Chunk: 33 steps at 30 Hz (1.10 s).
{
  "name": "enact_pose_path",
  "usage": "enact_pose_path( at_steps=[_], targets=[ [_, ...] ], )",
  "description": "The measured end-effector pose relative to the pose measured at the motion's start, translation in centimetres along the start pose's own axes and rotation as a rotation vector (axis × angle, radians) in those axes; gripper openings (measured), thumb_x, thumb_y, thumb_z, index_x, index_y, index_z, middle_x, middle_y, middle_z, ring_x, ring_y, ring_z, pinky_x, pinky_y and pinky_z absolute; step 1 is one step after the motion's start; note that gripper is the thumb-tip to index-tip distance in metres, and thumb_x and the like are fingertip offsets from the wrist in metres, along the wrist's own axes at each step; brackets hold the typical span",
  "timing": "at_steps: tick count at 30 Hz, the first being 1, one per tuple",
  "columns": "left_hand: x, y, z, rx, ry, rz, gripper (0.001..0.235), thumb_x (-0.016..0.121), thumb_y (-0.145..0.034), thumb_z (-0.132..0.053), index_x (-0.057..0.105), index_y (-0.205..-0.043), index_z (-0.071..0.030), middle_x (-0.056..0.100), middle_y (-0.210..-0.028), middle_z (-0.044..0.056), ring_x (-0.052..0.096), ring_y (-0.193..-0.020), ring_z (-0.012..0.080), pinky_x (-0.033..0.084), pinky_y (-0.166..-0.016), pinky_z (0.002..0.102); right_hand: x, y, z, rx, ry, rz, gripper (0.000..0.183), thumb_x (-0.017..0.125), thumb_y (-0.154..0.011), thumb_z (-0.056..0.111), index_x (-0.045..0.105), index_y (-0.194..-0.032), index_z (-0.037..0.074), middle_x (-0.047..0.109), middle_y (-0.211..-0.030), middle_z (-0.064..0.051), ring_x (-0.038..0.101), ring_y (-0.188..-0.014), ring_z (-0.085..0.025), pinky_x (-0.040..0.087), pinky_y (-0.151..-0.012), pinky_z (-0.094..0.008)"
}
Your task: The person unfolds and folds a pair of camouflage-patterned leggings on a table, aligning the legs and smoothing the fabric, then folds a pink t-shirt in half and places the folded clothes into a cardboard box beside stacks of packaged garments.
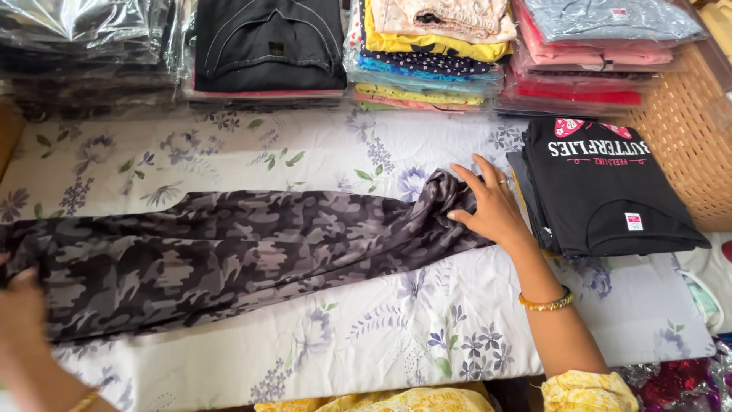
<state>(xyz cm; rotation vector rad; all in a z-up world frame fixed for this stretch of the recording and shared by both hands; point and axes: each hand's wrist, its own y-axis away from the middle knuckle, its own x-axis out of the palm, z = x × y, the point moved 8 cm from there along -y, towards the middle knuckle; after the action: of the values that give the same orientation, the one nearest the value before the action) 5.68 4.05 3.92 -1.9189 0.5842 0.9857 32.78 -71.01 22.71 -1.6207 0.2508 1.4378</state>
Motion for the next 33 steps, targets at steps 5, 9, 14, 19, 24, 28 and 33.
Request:
enact_pose_path(
  at_steps=[5, 9, 14, 19, 24, 28, 33],
  targets=[
    [-6.2, -3.5, -34.5, 0.227, 0.404, 0.236, 0.03, 0.079, -0.092, -0.025, 0.075, -0.117, -0.009, 0.071, -0.125, 0.014, 0.061, -0.12, 0.0315, 0.046, -0.104, 0.044, 6.8, 1.5, -5.0, 0.23, -0.398, 0.319, 0.081, 0.083, -0.068, 0.01, 0.054, -0.143, 0.015, 0.062, -0.137, -0.017, 0.057, -0.126, -0.036, 0.046, -0.104, -0.042],
    [-1.2, -0.1, -51.5, 0.098, 0.634, 0.806, 0.034, 0.073, -0.09, -0.034, 0.074, -0.118, -0.015, 0.075, -0.116, 0.005, 0.072, -0.1, 0.0209, 0.056, -0.086, 0.036, 2.4, -0.6, -4.8, 0.246, -0.412, 0.315, 0.064, 0.082, -0.075, 0.007, 0.065, -0.135, 0.015, 0.067, -0.129, -0.014, 0.063, -0.119, -0.032, 0.05, -0.102, -0.041],
    [8.7, 3.8, -63.2, 0.317, 1.034, 0.694, 0.058, 0.08, -0.088, -0.036, 0.058, -0.133, -0.008, 0.061, -0.117, 0.016, 0.066, -0.102, 0.0291, 0.053, -0.087, 0.041, -5.0, -0.2, -5.1, 0.285, 0.108, -0.139, 0.049, 0.074, -0.079, -0.003, 0.07, -0.125, 0.01, 0.067, -0.12, -0.015, 0.06, -0.113, -0.037, 0.05, -0.097, -0.045],
    [14.8, 5.4, -64.6, -0.042, 1.073, 1.057, 0.066, 0.08, -0.079, -0.025, 0.049, -0.136, -0.012, 0.067, -0.082, 0.005, 0.064, -0.078, 0.0195, 0.052, -0.074, 0.034, -0.9, 3.8, -5.2, 0.309, -0.088, -0.037, 0.048, 0.076, -0.076, 0.001, 0.069, -0.122, 0.01, 0.066, -0.122, -0.013, 0.06, -0.114, -0.036, 0.049, -0.099, -0.045],
    [14.1, 1.4, -60.4, -0.129, 1.667, 0.902, 0.037, 0.065, -0.092, -0.014, 0.068, -0.128, -0.008, 0.064, -0.084, -0.003, 0.064, -0.08, 0.0097, 0.053, -0.079, 0.025, 1.8, 5.5, -6.1, 0.375, -0.236, 0.037, 0.056, 0.074, -0.077, 0.002, 0.064, -0.131, 0.009, 0.063, -0.129, -0.013, 0.06, -0.12, -0.037, 0.048, -0.101, -0.043],
    [7.7, -4.9, -47.6, -0.827, 2.078, 0.126, 0.025, 0.054, -0.104, -0.029, 0.062, -0.119, -0.01, 0.059, -0.09, 0.0, 0.058, -0.077, 0.011, 0.048, -0.065, 0.025, -0.5, 5.5, -6.2, 0.402, -0.122, 0.013, 0.063, 0.076, -0.075, 0.003, 0.059, -0.136, 0.011, 0.06, -0.134, -0.018, 0.058, -0.119, -0.041, 0.047, -0.1, -0.046],
    [13.4, -2.7, -40.2, -1.283, 2.112, -0.076, 0.033, 0.056, -0.099, -0.025, 0.061, -0.12, 0.001, 0.07, -0.109, 0.013, 0.07, -0.092, 0.0242, 0.06, -0.079, 0.038, -1.4, 6.0, -5.6, 0.488, -0.121, 0.261, 0.071, 0.077, -0.072, 0.007, 0.054, -0.138, 0.021, 0.061, -0.127, -0.023, 0.063, -0.104, -0.044, 0.052, -0.086, -0.05]
  ],
)
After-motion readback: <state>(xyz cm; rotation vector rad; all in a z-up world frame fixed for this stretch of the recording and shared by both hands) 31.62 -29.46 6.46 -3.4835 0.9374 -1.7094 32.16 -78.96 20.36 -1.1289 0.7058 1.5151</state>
